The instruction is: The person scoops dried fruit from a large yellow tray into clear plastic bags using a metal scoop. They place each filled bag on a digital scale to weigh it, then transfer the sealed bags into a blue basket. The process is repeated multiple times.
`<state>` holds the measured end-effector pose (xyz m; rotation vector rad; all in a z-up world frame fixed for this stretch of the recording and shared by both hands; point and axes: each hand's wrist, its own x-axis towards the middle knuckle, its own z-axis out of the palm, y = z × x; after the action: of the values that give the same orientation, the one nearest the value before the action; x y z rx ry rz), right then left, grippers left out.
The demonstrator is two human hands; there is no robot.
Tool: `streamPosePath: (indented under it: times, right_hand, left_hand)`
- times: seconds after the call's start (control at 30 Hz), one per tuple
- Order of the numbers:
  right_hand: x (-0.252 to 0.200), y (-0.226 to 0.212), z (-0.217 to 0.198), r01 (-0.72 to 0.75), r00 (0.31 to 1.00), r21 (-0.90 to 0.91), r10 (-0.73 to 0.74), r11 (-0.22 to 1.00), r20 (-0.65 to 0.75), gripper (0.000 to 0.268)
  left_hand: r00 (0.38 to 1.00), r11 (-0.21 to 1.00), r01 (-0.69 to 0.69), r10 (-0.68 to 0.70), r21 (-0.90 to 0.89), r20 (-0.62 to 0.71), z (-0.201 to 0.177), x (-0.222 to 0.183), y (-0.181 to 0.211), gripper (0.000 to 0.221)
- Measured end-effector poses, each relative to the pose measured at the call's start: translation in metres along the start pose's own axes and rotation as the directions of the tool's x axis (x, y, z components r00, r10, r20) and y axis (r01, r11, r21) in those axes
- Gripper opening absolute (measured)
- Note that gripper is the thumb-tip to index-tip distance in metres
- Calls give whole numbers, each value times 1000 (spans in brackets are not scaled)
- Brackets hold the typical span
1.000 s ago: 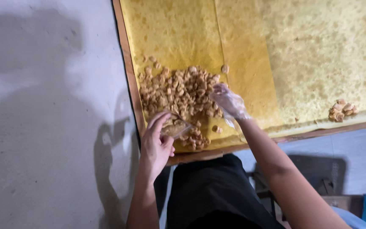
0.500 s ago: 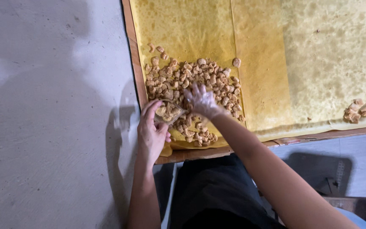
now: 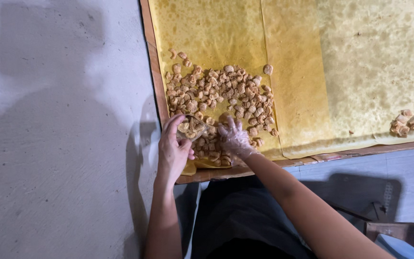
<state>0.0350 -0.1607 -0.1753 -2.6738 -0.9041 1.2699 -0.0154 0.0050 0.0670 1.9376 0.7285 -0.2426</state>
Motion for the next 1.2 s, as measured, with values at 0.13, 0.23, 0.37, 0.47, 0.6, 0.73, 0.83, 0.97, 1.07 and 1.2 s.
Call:
streamPosePath:
  times: [0.13,0.23,0.37,0.47,0.6,0.73,0.83,0.97,1.07,1.2]
  right_hand:
    - [-8,1,-14,26,991,154,-5,988,-135,67]
    - [-21,13,-41,-116,986,605,165,788,-26,60]
    - [-63,28,-82,92,992,886,115,-455,-44,42]
    - [-95,40,-117,99,929,586,-136,-804,-343,26]
    - [-117,35,-147,215,868,449,-42,-867,-495,26]
    - [-117,26,-144,38,736,345,-207,-938,-645,40]
    - [-109,21,-128,483,671,407,29,-775,-741,36]
    - [-96,23,-113,757,567,380,246,-532,-786,20]
    - [-94,24,-116,729,617,415,260,-544,-743,37]
    - [-119,23,-122,718,632,414,275,-559,-724,28]
  left_hand:
    - [999,1000,-29,29,-5,19,2,-2,3,66]
    - [998,998,-59,60,-6,23,6,-1,6,69]
    - [999,999,-43,43,-16,23,14,-1,7,74]
    - [999,999,-31,30,31,26,31,4,2,74]
    - [988,985,-148,143,95,54,73,22,-3,71]
    - [960,960,-279,280,41,-26,115,37,-7,63]
    - [974,970,-225,224,-94,-22,128,38,-9,71]
    - [940,931,-340,334,-133,-62,133,33,-8,83]
    - [880,873,-471,456,-128,-130,135,28,-9,81]
    - [934,908,-357,343,-219,-98,130,29,-13,59]
